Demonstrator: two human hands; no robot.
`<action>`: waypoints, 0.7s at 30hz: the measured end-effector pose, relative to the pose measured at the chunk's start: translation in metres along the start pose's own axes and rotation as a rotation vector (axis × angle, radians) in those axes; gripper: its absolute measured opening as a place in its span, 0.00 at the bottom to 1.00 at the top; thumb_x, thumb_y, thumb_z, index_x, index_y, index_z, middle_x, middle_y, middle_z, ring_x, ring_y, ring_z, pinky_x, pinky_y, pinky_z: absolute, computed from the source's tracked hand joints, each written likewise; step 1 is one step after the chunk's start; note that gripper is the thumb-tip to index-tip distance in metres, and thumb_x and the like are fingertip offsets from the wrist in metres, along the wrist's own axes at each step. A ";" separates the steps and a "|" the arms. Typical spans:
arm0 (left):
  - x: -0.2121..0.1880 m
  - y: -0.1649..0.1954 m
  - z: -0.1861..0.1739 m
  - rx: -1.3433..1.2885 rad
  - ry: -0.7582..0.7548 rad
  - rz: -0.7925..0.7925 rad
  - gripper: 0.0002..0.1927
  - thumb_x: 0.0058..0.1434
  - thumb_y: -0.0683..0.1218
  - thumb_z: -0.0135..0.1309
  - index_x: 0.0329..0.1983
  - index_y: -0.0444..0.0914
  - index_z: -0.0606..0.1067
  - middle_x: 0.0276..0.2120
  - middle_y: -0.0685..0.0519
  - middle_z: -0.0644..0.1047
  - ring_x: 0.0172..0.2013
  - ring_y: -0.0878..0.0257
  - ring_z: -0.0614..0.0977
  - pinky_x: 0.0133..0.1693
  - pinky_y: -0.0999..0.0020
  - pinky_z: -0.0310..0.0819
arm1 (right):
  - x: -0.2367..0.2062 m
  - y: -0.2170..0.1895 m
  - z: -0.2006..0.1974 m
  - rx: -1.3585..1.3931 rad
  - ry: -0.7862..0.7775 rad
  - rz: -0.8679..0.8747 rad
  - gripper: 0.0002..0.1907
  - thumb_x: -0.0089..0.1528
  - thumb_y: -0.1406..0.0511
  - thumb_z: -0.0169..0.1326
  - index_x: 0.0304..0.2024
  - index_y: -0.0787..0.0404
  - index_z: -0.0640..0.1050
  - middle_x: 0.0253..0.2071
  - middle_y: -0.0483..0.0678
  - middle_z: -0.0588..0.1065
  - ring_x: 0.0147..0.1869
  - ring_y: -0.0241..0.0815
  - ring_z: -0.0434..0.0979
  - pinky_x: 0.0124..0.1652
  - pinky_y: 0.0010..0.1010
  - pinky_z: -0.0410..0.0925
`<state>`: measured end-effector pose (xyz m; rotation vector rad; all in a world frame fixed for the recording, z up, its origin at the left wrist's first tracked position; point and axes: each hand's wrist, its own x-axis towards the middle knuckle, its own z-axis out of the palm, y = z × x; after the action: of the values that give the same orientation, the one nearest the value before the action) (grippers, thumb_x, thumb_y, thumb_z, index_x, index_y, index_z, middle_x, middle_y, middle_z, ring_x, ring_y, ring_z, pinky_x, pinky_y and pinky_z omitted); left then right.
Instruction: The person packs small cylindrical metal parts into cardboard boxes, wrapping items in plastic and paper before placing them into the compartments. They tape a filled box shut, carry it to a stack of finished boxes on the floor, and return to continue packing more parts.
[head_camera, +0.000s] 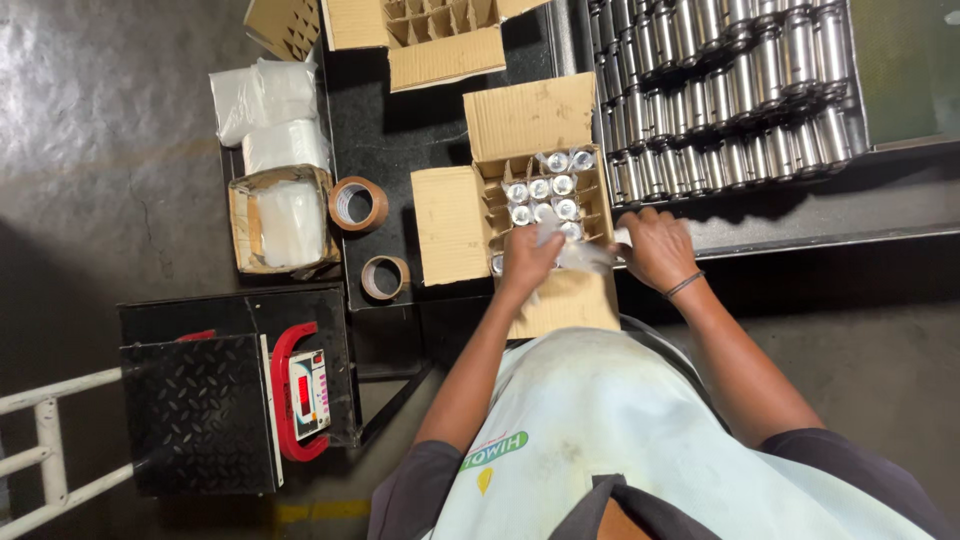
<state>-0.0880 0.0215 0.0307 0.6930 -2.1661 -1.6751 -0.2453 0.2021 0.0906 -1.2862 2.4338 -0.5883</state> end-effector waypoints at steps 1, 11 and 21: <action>-0.002 0.010 0.006 0.302 0.089 0.190 0.07 0.55 0.44 0.63 0.34 0.37 0.85 0.21 0.52 0.80 0.19 0.67 0.79 0.24 0.73 0.72 | -0.005 -0.006 0.000 -0.249 0.074 -0.040 0.26 0.58 0.49 0.63 0.47 0.61 0.79 0.35 0.51 0.76 0.37 0.46 0.74 0.37 0.40 0.69; -0.003 0.063 -0.029 0.502 0.111 0.138 0.13 0.49 0.50 0.69 0.33 0.36 0.84 0.21 0.43 0.81 0.21 0.52 0.82 0.30 0.57 0.77 | -0.011 0.085 -0.066 -0.431 0.267 0.390 0.44 0.54 0.48 0.71 0.61 0.71 0.73 0.57 0.65 0.70 0.58 0.62 0.69 0.51 0.55 0.67; -0.011 0.092 -0.018 0.282 -0.055 0.123 0.12 0.60 0.49 0.61 0.39 0.35 0.82 0.27 0.41 0.82 0.27 0.48 0.85 0.32 0.55 0.77 | 0.009 0.143 -0.083 -0.273 0.367 0.640 0.25 0.62 0.59 0.66 0.49 0.75 0.76 0.38 0.68 0.78 0.43 0.67 0.80 0.45 0.52 0.73</action>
<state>-0.0865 0.0313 0.1244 0.5759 -2.4575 -1.3575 -0.3886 0.2844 0.0902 -0.4235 3.0901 -0.3354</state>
